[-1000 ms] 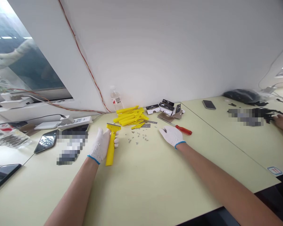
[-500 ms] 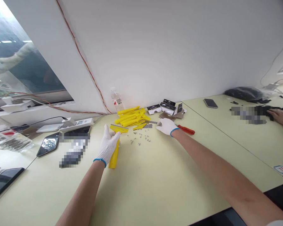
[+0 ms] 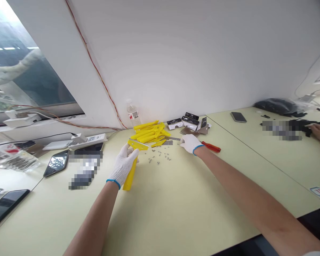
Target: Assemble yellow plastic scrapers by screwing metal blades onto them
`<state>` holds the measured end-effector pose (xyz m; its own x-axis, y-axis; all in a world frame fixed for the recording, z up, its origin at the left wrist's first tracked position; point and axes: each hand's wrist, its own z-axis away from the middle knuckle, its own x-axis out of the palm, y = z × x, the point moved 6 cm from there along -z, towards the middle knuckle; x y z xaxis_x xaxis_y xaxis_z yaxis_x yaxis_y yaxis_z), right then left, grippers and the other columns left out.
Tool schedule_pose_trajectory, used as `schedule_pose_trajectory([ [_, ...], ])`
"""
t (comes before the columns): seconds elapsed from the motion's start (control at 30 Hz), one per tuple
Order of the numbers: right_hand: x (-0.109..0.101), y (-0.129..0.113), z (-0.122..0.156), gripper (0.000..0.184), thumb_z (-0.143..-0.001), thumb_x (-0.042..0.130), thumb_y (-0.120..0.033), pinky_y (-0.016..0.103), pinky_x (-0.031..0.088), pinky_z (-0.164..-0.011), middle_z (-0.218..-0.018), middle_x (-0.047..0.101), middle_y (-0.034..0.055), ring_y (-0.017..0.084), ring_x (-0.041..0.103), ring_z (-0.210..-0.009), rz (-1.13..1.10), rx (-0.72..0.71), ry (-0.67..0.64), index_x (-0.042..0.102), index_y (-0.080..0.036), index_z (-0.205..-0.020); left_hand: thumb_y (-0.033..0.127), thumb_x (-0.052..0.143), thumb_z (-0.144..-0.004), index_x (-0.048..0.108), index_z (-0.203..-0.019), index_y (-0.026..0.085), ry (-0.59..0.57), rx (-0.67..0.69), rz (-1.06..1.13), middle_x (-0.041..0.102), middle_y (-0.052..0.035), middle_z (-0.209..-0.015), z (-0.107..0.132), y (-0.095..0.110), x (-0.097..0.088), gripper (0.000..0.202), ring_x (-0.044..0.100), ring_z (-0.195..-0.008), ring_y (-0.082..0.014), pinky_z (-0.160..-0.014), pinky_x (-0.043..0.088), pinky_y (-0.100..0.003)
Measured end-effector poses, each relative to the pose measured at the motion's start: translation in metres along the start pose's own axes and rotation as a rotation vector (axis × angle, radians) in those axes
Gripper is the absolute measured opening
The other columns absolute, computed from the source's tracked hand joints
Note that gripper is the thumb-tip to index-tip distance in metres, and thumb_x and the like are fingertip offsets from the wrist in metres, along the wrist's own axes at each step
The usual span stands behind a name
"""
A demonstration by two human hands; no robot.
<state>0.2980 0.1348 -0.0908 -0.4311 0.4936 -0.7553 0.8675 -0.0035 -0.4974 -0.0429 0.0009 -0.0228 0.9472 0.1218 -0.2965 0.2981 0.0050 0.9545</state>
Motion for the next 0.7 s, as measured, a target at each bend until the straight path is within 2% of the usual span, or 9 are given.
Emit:
schedule_pose_trajectory([
  [0.1,0.004,0.0,-0.002,0.054,-0.106,0.047,-0.028,0.015,0.048,-0.088,-0.096,0.068,0.0201,0.004,0.067,-0.085,0.031,-0.052,-0.136,0.073,-0.003,-0.065,0.052,0.067,-0.088,0.054,-0.144,0.02,-0.009,-0.004,-0.004,0.07,-0.0056,-0.105,-0.001,-0.001,0.0,0.066,0.063,-0.073,-0.0151,-0.067,0.052,-0.028],
  [0.2,0.001,-0.001,-0.004,0.036,-0.098,0.063,-0.022,0.015,0.048,-0.086,-0.097,0.069,0.0181,0.006,0.066,-0.084,0.046,-0.1,-0.241,0.077,-0.003,-0.071,0.054,0.068,-0.086,0.056,-0.143,0.02,-0.024,-0.009,-0.004,0.07,-0.0048,-0.1,-0.001,-0.002,0.001,0.067,0.063,-0.071,-0.0154,-0.065,0.051,-0.029],
  [0.27,-0.002,-0.002,-0.004,0.029,-0.096,0.065,-0.02,0.015,0.047,-0.084,-0.096,0.069,0.0167,0.005,0.065,-0.082,0.053,-0.123,-0.293,0.079,-0.004,-0.076,0.054,0.068,-0.086,0.056,-0.144,0.02,-0.012,0.004,-0.004,0.071,-0.0047,-0.098,-0.001,-0.001,0.001,0.068,0.064,-0.071,-0.0157,-0.065,0.051,-0.029],
  [0.4,-0.003,-0.004,-0.003,0.039,-0.101,0.053,-0.021,0.014,0.043,-0.08,-0.098,0.07,0.0161,0.001,0.063,-0.079,0.069,-0.145,-0.367,0.08,-0.007,-0.078,0.053,0.069,-0.084,0.055,-0.147,0.02,-0.009,-0.005,0.018,0.071,-0.0039,-0.094,-0.001,-0.002,0.002,0.072,0.063,-0.068,-0.015,-0.063,0.051,-0.028],
  [0.5,-0.001,-0.008,-0.005,0.038,-0.1,0.053,-0.02,0.013,0.041,-0.079,-0.094,0.07,0.0151,-0.001,0.062,-0.077,0.084,-0.14,-0.383,0.079,-0.007,-0.075,0.054,0.07,-0.083,0.054,-0.147,0.021,-0.011,-0.027,0.049,0.07,-0.0031,-0.093,-0.004,-0.006,0.001,0.074,0.061,-0.066,-0.0142,-0.061,0.051,-0.027],
  [0.7,-0.006,-0.015,-0.008,0.055,-0.105,0.044,-0.024,0.012,0.04,-0.074,-0.081,0.067,0.0175,-0.003,0.059,-0.066,0.133,-0.062,-0.286,0.067,-0.003,-0.06,0.059,0.071,-0.083,0.061,-0.138,0.019,-0.068,-0.026,0.023,0.067,-0.003,-0.087,-0.006,-0.01,0.002,0.069,0.062,-0.069,-0.0162,-0.061,0.05,-0.026],
])
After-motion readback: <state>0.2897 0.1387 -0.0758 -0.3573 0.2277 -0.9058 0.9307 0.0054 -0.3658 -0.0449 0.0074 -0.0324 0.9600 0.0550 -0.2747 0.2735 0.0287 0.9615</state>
